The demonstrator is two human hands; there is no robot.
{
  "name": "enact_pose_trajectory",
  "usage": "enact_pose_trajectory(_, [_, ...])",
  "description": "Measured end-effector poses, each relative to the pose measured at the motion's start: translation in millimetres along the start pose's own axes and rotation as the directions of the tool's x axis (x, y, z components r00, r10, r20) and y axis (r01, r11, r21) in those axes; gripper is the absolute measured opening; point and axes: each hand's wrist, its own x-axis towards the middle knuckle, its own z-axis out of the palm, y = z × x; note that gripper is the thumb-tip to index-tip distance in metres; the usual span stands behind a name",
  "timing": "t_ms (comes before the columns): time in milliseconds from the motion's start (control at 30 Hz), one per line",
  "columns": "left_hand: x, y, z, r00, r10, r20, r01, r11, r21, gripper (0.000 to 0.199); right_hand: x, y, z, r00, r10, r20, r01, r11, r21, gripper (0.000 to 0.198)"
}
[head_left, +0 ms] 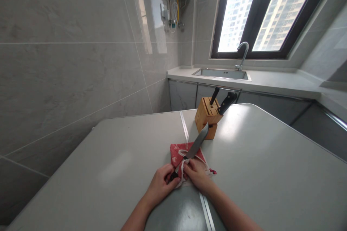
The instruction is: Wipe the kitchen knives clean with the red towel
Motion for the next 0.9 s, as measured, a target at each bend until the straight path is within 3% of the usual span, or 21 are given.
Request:
enact_pose_trajectory(500, [-0.6,4.6,0.7,0.999,0.030,0.035,-0.031,0.999,0.029,0.030,-1.9,-3.3,1.0,1.000,-0.021,-0.008,0.020,0.999,-0.039,0.020])
enact_pose_trajectory(900, [-1.9,7.3,0.3,0.999,-0.024,0.043,0.020,0.997,0.081,0.031,0.1,0.7,1.4,0.999,-0.024,-0.021,0.023,0.999,-0.033,0.021])
